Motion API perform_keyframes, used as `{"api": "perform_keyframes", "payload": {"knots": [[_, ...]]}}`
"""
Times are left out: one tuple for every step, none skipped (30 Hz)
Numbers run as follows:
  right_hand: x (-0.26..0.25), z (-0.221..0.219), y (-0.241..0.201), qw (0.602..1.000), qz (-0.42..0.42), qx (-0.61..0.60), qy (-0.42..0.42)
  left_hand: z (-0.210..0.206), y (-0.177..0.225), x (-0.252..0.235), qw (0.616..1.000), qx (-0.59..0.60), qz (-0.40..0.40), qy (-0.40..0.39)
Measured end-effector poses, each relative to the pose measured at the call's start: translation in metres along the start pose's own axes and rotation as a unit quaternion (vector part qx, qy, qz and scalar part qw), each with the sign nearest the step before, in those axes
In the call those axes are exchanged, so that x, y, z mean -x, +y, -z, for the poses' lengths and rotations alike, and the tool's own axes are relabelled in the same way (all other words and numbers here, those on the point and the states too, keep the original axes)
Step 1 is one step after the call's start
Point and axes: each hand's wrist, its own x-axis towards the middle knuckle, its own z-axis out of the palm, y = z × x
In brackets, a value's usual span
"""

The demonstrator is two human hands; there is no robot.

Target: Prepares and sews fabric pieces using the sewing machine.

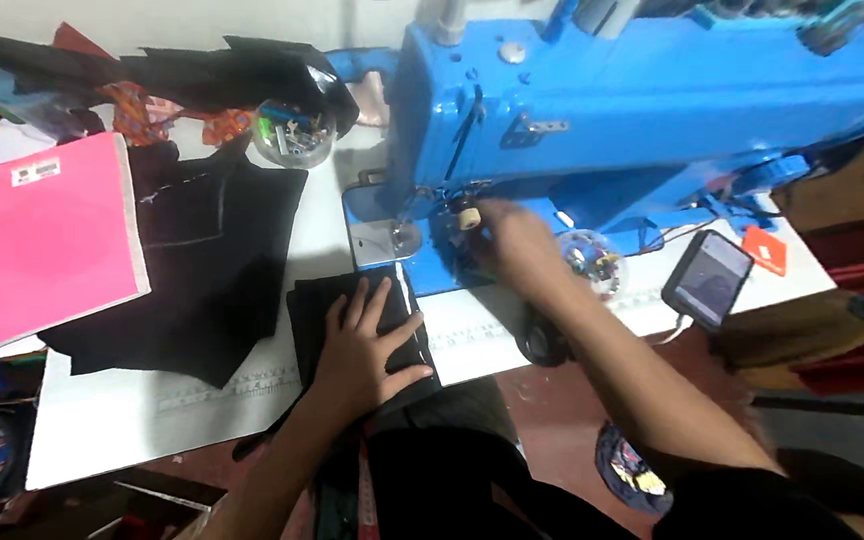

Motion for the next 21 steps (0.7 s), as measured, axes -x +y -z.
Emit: {"api": "perform_keyframes", "payload": {"knots": [[0.007, -0.006, -0.009, 0.999, 0.023, -0.024, -0.015, 0.0, 0.0, -0.001, 1.0, -0.001, -0.001, -0.002], [0.012, -0.015, -0.017, 0.997, 0.048, -0.046, -0.031, 0.001, 0.001, -0.002, 1.0, -0.003, 0.0, -0.005], [0.014, -0.026, -0.024, 0.995, 0.065, -0.068, -0.043, 0.001, 0.001, -0.002, 1.0, -0.004, 0.001, -0.005], [0.015, -0.037, -0.031, 0.993, 0.072, -0.085, -0.046, 0.002, 0.002, -0.002, 1.0, -0.002, 0.004, -0.006], [0.015, -0.046, -0.036, 0.992, 0.075, -0.093, -0.046, 0.003, 0.003, -0.001, 1.0, 0.0, 0.006, -0.005], [0.014, -0.053, -0.041, 0.992, 0.075, -0.093, -0.04, 0.003, 0.003, -0.001, 1.0, -0.002, 0.007, -0.007], [0.014, -0.057, -0.044, 0.994, 0.07, -0.083, -0.033, 0.003, 0.003, -0.001, 1.0, -0.005, 0.007, -0.006], [0.013, -0.06, -0.048, 0.995, 0.061, -0.07, -0.026, 0.003, 0.003, -0.001, 1.0, -0.009, 0.006, -0.006], [0.013, -0.061, -0.05, 0.997, 0.053, -0.057, -0.016, 0.002, 0.003, -0.002, 1.0, -0.014, 0.006, -0.004], [0.012, -0.062, -0.052, 0.998, 0.043, -0.048, -0.007, 0.002, 0.003, -0.002, 1.0, -0.016, 0.006, -0.003], [0.012, -0.063, -0.053, 0.999, 0.036, -0.04, -0.001, 0.001, 0.003, -0.002, 1.0, -0.016, 0.006, -0.002], [0.011, -0.064, -0.054, 0.999, 0.032, -0.035, 0.0, 0.001, 0.003, -0.002, 1.0, -0.017, 0.006, -0.001], [0.009, -0.064, -0.053, 0.999, 0.031, -0.034, -0.005, 0.001, 0.003, -0.002, 1.0, -0.017, 0.006, -0.001], [0.007, -0.062, -0.051, 0.999, 0.03, -0.036, -0.012, 0.001, 0.003, -0.002, 1.0, -0.017, 0.006, -0.002], [0.005, -0.059, -0.047, 0.999, 0.025, -0.041, -0.018, 0.002, 0.003, -0.003, 1.0, -0.014, 0.007, -0.004], [0.001, -0.056, -0.042, 0.999, 0.02, -0.046, -0.021, 0.003, 0.003, -0.003, 1.0, -0.008, 0.008, -0.008], [-0.003, -0.052, -0.037, 0.998, 0.023, -0.055, -0.019, 0.004, 0.003, -0.003, 1.0, -0.001, 0.007, -0.009], [-0.007, -0.049, -0.031, 0.997, 0.036, -0.068, -0.022, 0.005, 0.002, -0.004, 1.0, 0.005, 0.005, -0.005], [-0.01, -0.048, -0.025, 0.994, 0.06, -0.084, -0.036, 0.006, 0.001, -0.005, 1.0, 0.011, 0.003, 0.008], [-0.014, -0.049, -0.02, 0.99, 0.093, -0.096, -0.049, 0.006, -0.001, -0.008, 0.999, 0.021, 0.003, 0.028], [-0.016, -0.05, -0.015, 0.985, 0.122, -0.106, -0.063, 0.007, -0.003, -0.013, 0.998, 0.03, 0.007, 0.048]]}}
